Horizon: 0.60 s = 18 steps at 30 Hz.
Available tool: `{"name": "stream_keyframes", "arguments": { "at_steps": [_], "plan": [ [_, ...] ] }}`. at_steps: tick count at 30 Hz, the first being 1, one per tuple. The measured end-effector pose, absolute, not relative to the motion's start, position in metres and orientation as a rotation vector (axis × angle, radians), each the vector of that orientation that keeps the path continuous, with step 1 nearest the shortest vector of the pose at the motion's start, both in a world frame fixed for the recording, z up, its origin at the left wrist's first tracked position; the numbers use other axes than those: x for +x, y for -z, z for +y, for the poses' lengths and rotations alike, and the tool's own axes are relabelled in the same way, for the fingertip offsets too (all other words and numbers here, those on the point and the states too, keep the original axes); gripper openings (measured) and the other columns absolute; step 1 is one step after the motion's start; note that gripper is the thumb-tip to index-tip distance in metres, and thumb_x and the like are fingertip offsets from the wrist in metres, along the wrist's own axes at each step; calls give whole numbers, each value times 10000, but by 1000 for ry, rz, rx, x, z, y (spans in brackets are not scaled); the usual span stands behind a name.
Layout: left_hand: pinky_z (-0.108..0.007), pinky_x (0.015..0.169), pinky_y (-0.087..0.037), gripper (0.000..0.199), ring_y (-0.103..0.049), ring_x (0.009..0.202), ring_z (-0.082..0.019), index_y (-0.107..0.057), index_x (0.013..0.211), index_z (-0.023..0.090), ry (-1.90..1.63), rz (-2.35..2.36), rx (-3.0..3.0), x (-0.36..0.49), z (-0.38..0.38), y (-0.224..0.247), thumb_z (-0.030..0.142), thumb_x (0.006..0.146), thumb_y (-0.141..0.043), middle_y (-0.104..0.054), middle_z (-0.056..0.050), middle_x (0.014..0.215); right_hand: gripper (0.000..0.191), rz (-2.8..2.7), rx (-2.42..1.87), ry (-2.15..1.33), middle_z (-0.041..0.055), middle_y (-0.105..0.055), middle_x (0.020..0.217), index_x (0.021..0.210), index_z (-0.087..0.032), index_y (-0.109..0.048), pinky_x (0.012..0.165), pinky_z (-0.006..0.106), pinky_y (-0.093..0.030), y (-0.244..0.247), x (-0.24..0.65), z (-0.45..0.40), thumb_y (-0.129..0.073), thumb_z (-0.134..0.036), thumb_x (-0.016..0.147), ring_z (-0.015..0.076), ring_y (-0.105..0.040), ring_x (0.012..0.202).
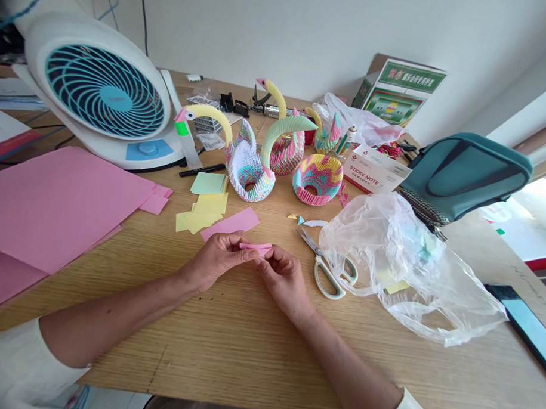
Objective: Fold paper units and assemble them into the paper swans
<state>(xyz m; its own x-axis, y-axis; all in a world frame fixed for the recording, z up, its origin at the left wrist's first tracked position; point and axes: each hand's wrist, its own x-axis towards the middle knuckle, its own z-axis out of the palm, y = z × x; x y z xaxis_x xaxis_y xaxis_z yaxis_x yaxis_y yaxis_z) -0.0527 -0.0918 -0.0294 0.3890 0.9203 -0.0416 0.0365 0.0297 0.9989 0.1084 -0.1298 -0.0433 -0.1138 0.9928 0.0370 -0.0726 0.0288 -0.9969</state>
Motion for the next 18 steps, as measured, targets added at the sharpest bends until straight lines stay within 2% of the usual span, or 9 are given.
{"name": "stream_keyframes", "arguments": {
  "at_steps": [10, 18],
  "plan": [
    [-263, 719, -352, 337, -453, 697, -109, -725, 659, 150, -872, 808, 1254, -57, -83, 40, 471, 751, -775, -515, 23, 652, 330, -1200, -1056, -1330, -16, -567, 654, 700, -195, -623, 612, 256, -385, 45, 114, -129, -746, -487, 793, 128, -456, 622],
    [-260, 706, -395, 321, -478, 694, -103, -754, 780, 144, -864, 790, 1115, -57, -86, 42, 465, 767, -767, -550, 12, 702, 309, -1207, -1043, -1323, -11, -568, 665, 705, -194, -629, 602, 260, -379, 47, 113, -127, -748, -464, 796, 130, -452, 624]
  ]
}}
